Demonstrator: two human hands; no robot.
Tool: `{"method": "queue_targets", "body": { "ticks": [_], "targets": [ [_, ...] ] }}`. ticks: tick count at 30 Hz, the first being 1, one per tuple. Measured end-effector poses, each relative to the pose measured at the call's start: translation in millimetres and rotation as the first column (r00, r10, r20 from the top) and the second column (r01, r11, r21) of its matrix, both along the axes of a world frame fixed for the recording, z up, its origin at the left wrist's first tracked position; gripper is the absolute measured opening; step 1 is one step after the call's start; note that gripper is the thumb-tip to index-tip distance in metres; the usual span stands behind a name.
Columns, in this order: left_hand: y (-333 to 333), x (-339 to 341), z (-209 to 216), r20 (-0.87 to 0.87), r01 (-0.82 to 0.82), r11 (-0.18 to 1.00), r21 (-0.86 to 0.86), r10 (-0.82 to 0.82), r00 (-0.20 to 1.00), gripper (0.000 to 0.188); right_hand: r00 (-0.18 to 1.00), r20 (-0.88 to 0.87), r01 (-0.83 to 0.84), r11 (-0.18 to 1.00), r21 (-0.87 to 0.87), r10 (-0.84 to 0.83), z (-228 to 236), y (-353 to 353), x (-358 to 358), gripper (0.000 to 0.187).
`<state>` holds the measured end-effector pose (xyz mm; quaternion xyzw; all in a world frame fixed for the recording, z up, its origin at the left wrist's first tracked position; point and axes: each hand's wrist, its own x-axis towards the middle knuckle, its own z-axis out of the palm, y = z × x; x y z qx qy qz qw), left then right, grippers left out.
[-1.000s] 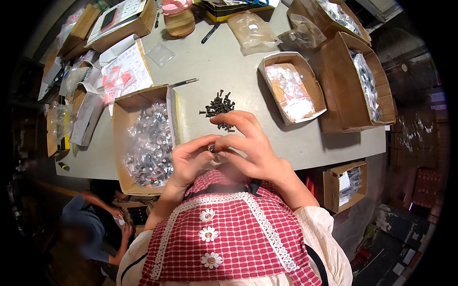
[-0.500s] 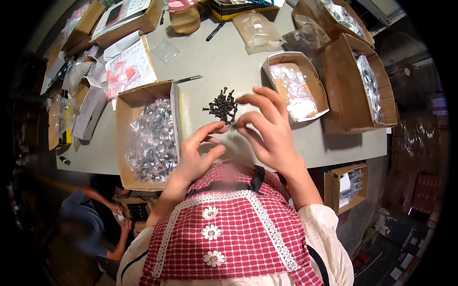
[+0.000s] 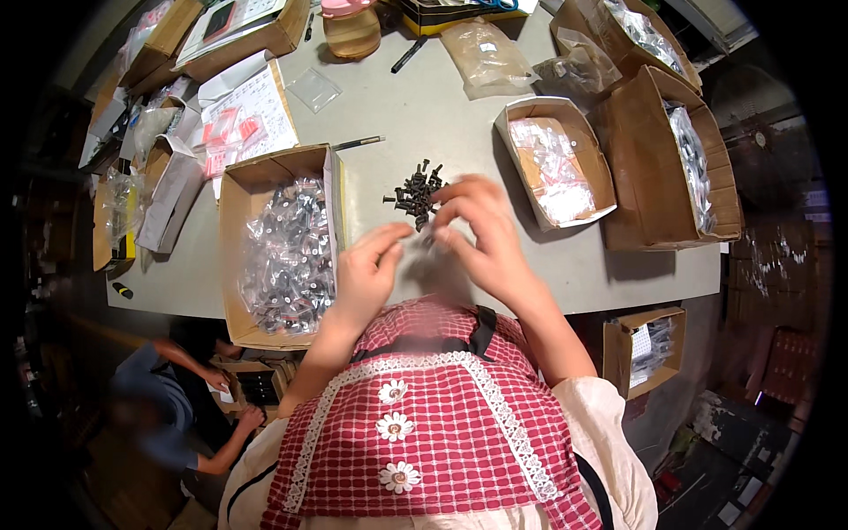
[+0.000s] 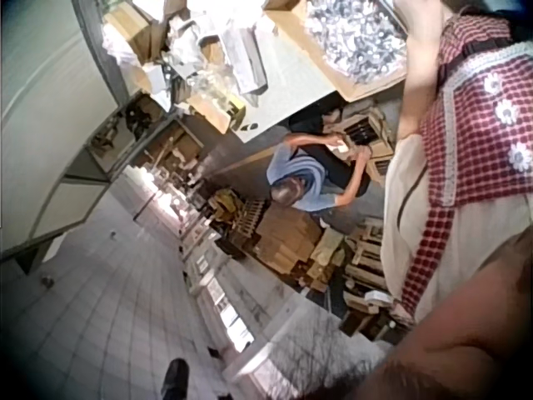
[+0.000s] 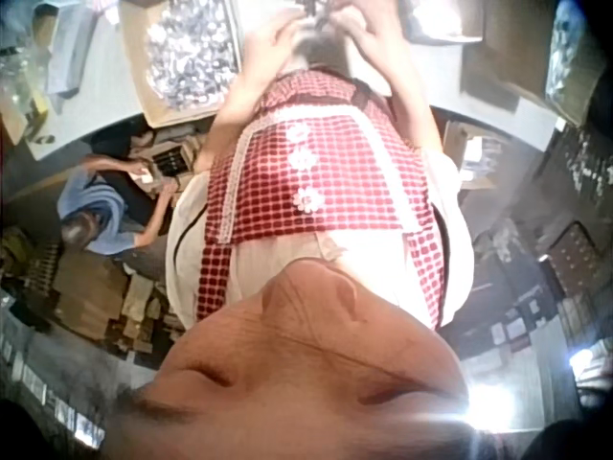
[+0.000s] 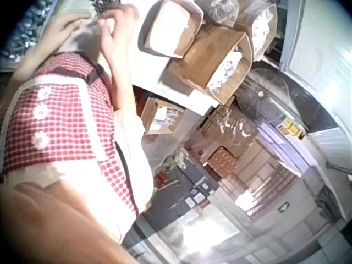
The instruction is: The person places small metal components into individual plastic bags, seals the bags, and organizes them within cardboard boxes on a work table.
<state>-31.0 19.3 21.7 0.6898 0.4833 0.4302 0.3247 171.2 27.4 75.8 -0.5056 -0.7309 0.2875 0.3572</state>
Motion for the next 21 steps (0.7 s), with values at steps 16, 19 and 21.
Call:
{"method": "queue_targets", "body": {
  "ticks": [16,19,21],
  "targets": [
    [-10,-5,6,0.358,0.162,0.933,-0.323,-0.038,0.933,0.008,0.962,-0.269,-0.126,0.944,-0.304,0.042,-3,-13,-13,0.012],
    [-9,-7,8,0.270,0.120,0.963,-0.241,-0.052,0.961,0.005,0.960,-0.276,-0.163,0.898,-0.410,0.048,-1,-11,-15,0.015],
    [-8,-7,12,0.206,0.083,0.974,-0.211,-0.038,0.978,0.005,0.967,-0.218,-0.203,0.910,-0.361,0.129,-8,-8,-14,0.017]
  ]
}}
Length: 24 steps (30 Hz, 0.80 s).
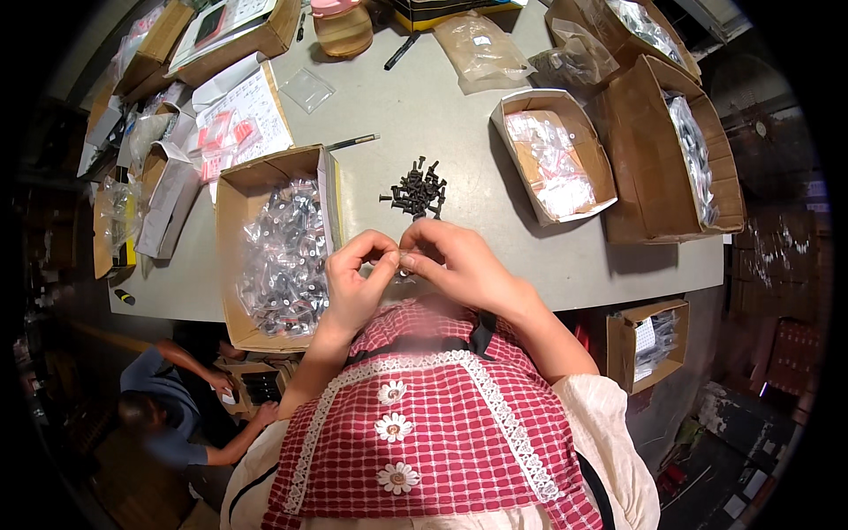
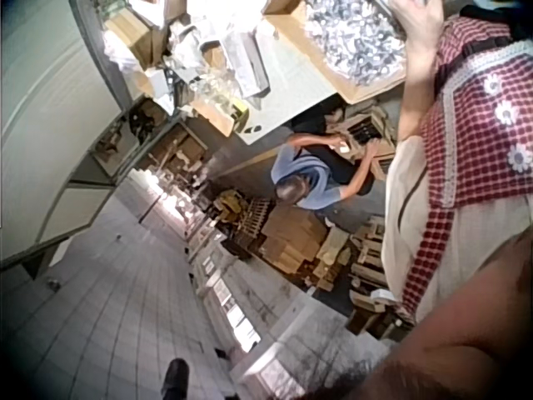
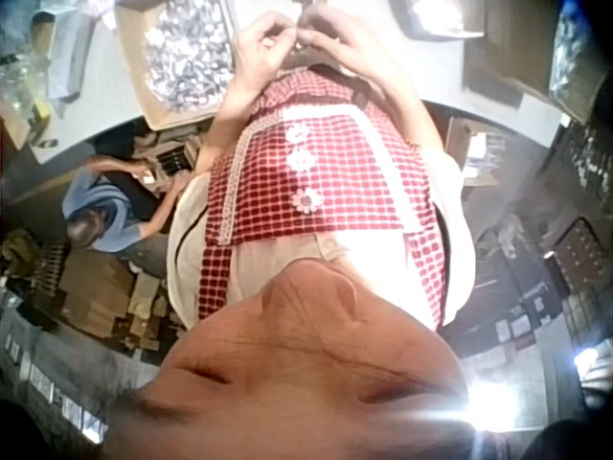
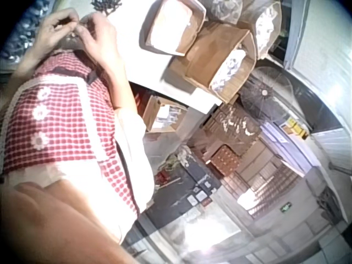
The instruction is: The person places small metal components into individual plastic bags, seals the bags, and organizes them within cardboard boxes on a work table.
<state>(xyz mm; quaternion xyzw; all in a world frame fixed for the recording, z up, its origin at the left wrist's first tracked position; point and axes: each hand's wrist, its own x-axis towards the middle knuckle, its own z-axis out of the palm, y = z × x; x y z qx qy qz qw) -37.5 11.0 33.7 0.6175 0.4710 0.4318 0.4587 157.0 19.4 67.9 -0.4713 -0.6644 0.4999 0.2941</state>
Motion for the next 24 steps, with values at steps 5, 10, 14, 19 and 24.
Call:
{"method": "queue_targets", "body": {
  "ticks": [5,10,14,19,24],
  "targets": [
    [-2,0,2,-0.009,0.013,0.998,0.064,-0.013,1.000,0.006,0.996,0.021,-0.082,0.996,-0.033,0.083,2,3,2,0.017],
    [-2,-2,-2,0.235,-0.163,0.977,0.138,0.127,0.964,0.005,0.997,-0.083,0.007,0.998,0.055,-0.003,-3,6,16,0.011],
    [12,-26,-7,0.439,-0.575,0.801,0.164,0.463,0.770,0.015,0.856,0.008,0.505,0.839,0.204,-0.517,-20,43,79,0.011],
    [11,-20,-1,0.285,-0.592,0.732,0.338,0.520,0.805,0.009,0.448,0.570,0.354,0.722,0.594,-0.688,-105,88,179,0.035],
    [2,-21,3,0.247,-0.341,0.915,0.215,0.287,0.925,0.014,0.623,0.585,0.445,0.850,0.281,-0.520,-109,92,200,0.035]
  ]
}}
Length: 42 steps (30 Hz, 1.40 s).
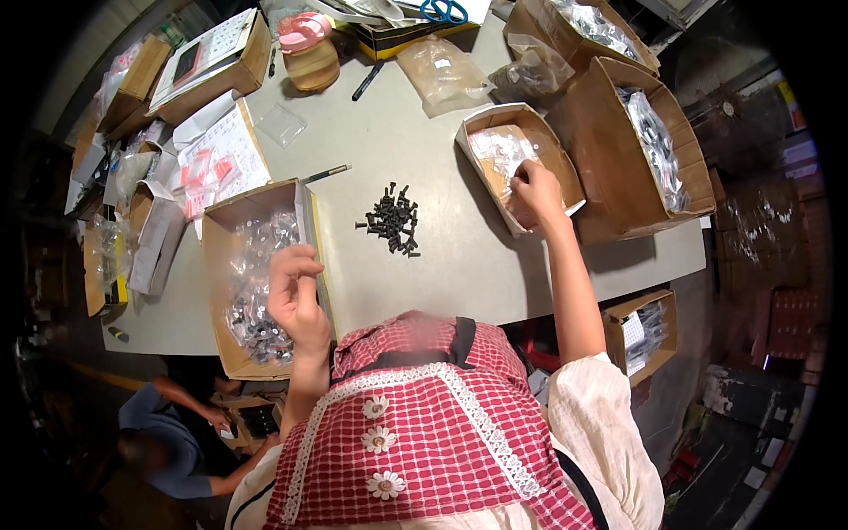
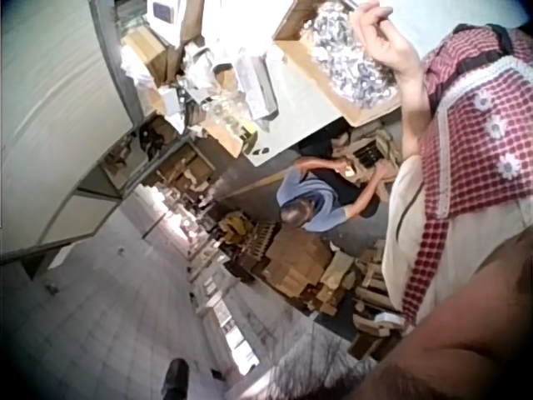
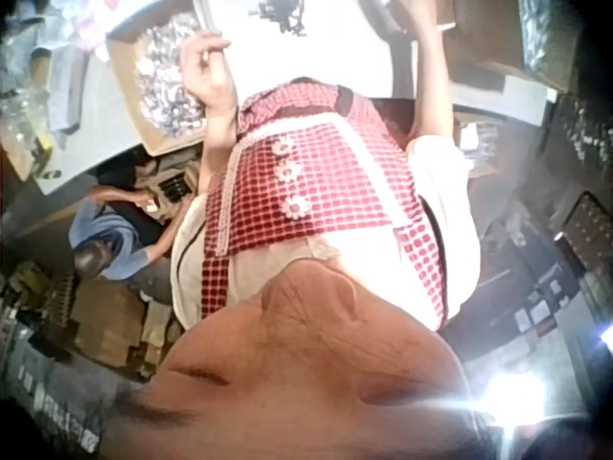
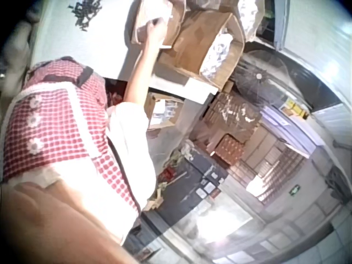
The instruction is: The person places small metal components into individual plastic bags, seals the bags, and organizes them within cardboard boxes on a work table.
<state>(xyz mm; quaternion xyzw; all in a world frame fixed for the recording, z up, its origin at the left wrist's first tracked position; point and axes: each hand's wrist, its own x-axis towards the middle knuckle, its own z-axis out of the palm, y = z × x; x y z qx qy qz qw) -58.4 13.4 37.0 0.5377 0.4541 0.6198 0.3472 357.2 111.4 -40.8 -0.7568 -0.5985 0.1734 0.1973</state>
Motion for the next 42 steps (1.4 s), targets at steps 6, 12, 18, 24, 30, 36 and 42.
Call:
{"method": "queue_targets", "body": {
  "ticks": [6,12,18,24,30,36,42],
  "targets": [
    [5,7,1,0.032,0.059,0.996,-0.069,-0.057,0.998,0.016,0.528,-0.848,0.159,0.985,0.063,-0.032,41,-24,-18,0.015],
    [9,32,-2,-0.041,0.353,0.897,-0.267,-0.377,0.925,0.020,0.184,-0.967,0.110,0.974,0.200,0.178,93,-63,-73,0.015],
    [8,59,8,0.605,0.752,0.498,-0.432,-0.459,0.651,0.044,0.082,-0.941,-0.130,0.940,0.315,0.327,98,-92,-132,0.015],
    [10,50,1,0.501,0.604,0.677,-0.421,-0.382,0.777,0.023,0.216,-0.948,-0.168,0.965,0.202,0.235,97,-101,-157,0.008],
    [10,42,3,0.451,0.459,0.787,-0.411,-0.262,0.853,0.017,0.406,-0.864,0.078,0.931,0.357,0.298,83,-88,-129,0.004],
    [10,40,2,0.292,0.396,0.782,-0.481,-0.283,0.914,0.035,0.949,-0.164,0.262,0.963,-0.062,-0.269,53,-36,-27,0.028],
    [1,49,-8,0.018,0.349,0.853,-0.389,-0.371,0.928,0.054,0.665,-0.747,0.042,0.998,0.046,0.006,92,-83,-127,0.035]
  ]
}}
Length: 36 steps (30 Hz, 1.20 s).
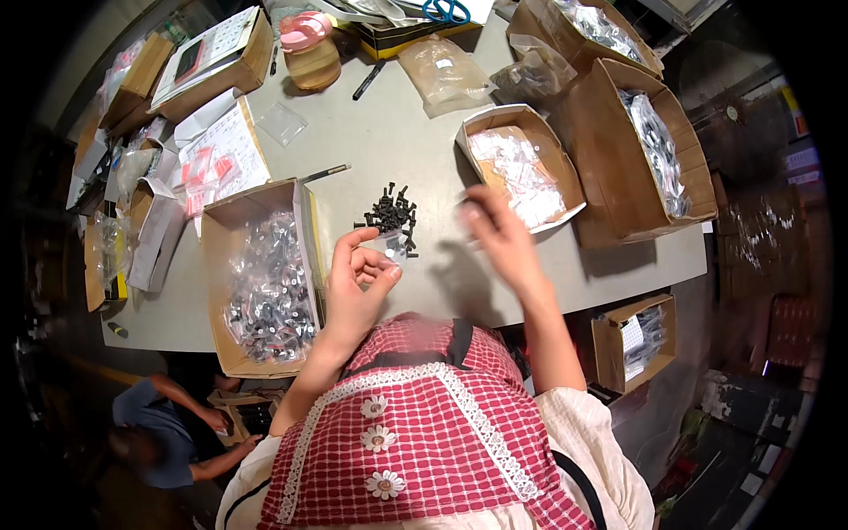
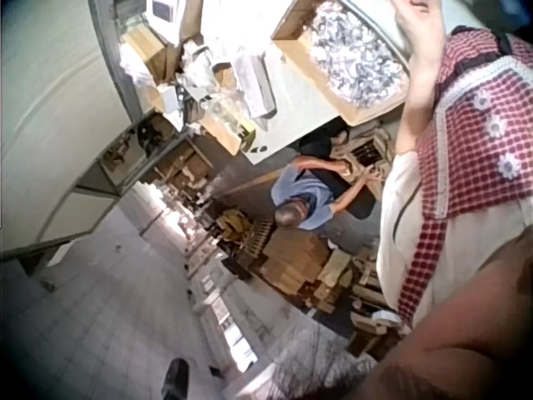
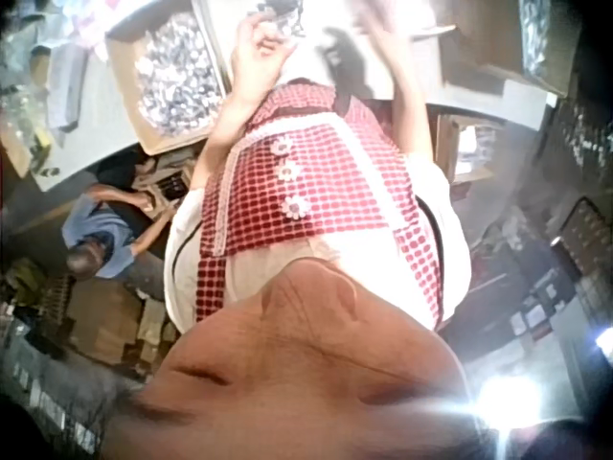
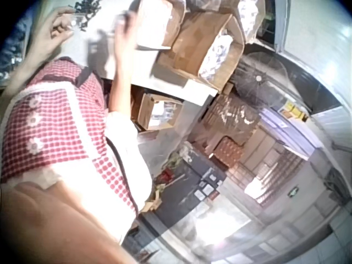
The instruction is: The person places small metal components into individual plastic bags, seals the bags, and organizes them within cardboard boxes on a work table.
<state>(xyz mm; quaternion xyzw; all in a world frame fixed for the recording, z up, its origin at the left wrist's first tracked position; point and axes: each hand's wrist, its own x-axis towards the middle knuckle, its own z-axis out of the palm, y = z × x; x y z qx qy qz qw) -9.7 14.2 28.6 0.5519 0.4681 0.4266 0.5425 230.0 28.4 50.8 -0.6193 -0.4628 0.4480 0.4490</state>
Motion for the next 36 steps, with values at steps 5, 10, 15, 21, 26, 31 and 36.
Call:
{"method": "queue_targets", "body": {
  "ticks": [5,10,15,21,26,31,36],
  "targets": [
    [-3,2,12,-0.148,0.081,0.987,0.141,-0.060,0.987,0.064,0.957,0.042,-0.288,0.955,0.066,0.286,-2,-18,-54,0.027],
    [-4,-6,6,-0.237,0.063,0.966,0.249,-0.002,0.972,0.049,0.915,0.277,-0.354,0.913,0.204,0.293,-8,-16,-58,0.015],
    [0,-19,10,-0.332,0.071,0.982,-0.173,-0.126,0.935,0.023,0.828,0.289,-0.509,0.860,0.032,0.480,-23,-20,-58,0.023],
    [-2,-25,-12,-0.520,0.051,0.974,0.222,0.074,0.851,0.011,0.686,0.665,-0.390,0.921,-0.004,0.294,-62,-3,-48,0.022],
    [1,-23,-4,-0.389,-0.016,0.979,0.201,0.095,0.917,0.013,0.579,0.780,-0.468,0.880,0.078,0.238,-81,1,-61,0.022],
    [0,-24,0,-0.334,-0.061,0.982,0.177,0.118,0.935,0.010,0.775,0.561,-0.340,0.940,-0.017,0.290,-76,7,-46,0.016],
    [-2,-22,-8,-0.216,-0.120,0.992,-0.034,0.110,0.970,0.011,0.945,0.228,-0.213,0.970,-0.119,0.235,-82,8,-16,0.009]
  ]
}}
